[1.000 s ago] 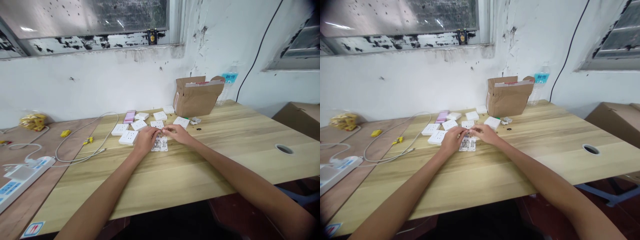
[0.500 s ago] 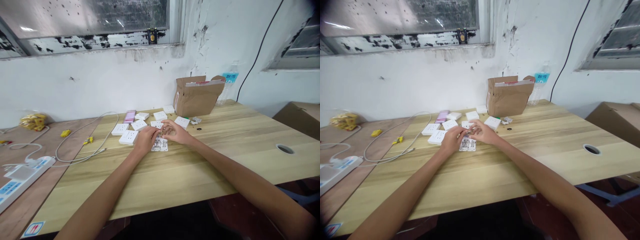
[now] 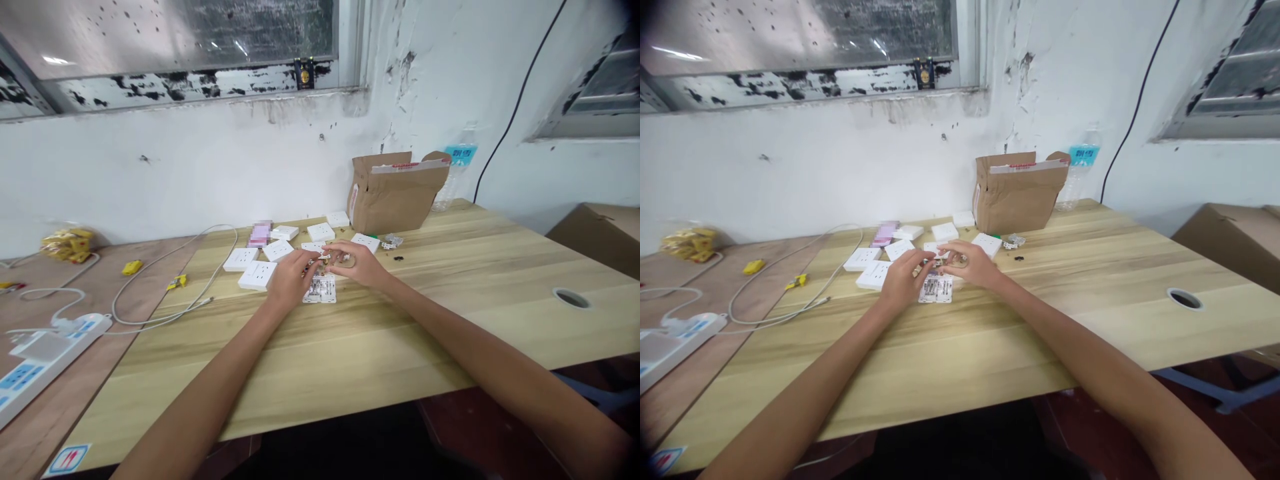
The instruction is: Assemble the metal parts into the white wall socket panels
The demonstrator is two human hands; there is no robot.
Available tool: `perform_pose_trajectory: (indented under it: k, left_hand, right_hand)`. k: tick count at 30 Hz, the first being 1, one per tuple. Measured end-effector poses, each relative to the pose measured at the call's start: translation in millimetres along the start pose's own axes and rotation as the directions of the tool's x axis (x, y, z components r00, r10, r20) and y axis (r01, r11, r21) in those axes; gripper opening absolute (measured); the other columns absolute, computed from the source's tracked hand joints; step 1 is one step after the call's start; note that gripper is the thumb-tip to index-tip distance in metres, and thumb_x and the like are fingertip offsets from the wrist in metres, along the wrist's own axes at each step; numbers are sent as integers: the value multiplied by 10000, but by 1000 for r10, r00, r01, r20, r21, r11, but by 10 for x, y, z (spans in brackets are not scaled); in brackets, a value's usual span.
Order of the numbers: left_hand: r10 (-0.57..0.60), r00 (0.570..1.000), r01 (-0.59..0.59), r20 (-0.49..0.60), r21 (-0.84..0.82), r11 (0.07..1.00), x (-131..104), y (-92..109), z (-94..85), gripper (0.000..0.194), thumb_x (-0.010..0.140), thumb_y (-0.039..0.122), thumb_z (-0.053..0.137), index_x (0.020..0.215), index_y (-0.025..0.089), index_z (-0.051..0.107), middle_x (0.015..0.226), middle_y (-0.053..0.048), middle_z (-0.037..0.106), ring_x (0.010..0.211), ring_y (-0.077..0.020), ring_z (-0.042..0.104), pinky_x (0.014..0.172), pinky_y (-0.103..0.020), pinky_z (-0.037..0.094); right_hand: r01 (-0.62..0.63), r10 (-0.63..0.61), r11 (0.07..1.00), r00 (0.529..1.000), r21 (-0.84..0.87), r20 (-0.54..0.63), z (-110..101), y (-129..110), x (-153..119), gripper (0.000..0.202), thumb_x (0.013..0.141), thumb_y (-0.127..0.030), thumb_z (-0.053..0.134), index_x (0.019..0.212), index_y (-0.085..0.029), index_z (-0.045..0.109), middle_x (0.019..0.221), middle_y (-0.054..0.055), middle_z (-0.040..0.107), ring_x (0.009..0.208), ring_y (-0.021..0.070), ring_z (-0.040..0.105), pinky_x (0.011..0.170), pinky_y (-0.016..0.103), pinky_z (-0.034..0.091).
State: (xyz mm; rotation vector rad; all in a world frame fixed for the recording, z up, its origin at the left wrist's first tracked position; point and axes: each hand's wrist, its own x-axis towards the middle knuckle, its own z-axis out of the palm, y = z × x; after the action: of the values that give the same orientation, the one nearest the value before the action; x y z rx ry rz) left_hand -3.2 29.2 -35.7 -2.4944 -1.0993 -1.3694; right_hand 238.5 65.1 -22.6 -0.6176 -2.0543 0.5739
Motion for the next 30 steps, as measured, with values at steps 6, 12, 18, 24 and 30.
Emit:
perform_pose_trajectory:
  k: [6, 12, 18, 24, 30]
  left_hand:
    - [-3, 1000, 4, -23, 38, 999, 21, 8, -26, 105, 1132, 245, 635, 1067, 219, 712, 948, -49, 752, 901, -227, 713, 821, -361, 546]
    - [-29, 1000, 29, -8, 38, 999, 19, 5, -29, 129, 1147, 252, 597, 1069, 229, 698, 936, -45, 740, 880, -222, 700, 809, -361, 537]
    - [-153, 987, 150, 55, 52, 987, 11, -8, -29, 108, 1128, 272, 614, 1076, 221, 693, 1027, -63, 769, 944, -247, 714, 858, -396, 548]
    - [-12, 945, 8, 326, 15, 1000, -7, -47, -33, 230, 1119, 241, 551, 1157, 231, 777, 1127, -84, 799, 1062, -283, 703, 1006, -471, 566]
    - [55, 914, -75, 401, 34, 997, -48, -54, 40, 246, 1111, 292, 590, 1137, 227, 826, 1147, -99, 813, 1120, -324, 671, 1090, -552, 551]
  right_hand:
    - [-11, 11, 1000, 1000, 21, -1, 25, 22, -16, 537, 941, -429, 886, 1437, -273, 751, 1243, 90, 824, 928, 227, 785, 921, 404, 638]
    - [-37, 37, 999, 999, 24, -3, 14, -1, -12, 474, 952, -426, 863, 1386, -260, 773, 1222, 94, 838, 917, 233, 792, 901, 403, 638]
    - [-71, 68, 996, 996, -51, -55, 7, 61, 0, 423, 959, -412, 849, 1346, -257, 779, 1185, 81, 837, 934, 234, 785, 902, 393, 637]
    - [-207, 178, 972, 958, -112, -223, -3, 205, 11, 426, 978, -408, 793, 1368, -247, 736, 1189, 89, 834, 884, 230, 792, 813, 393, 636]
    - [-215, 176, 966, 955, -146, -240, 23, 191, 7, 396, 980, -394, 787, 1340, -238, 736, 1182, 91, 830, 837, 214, 783, 798, 382, 638]
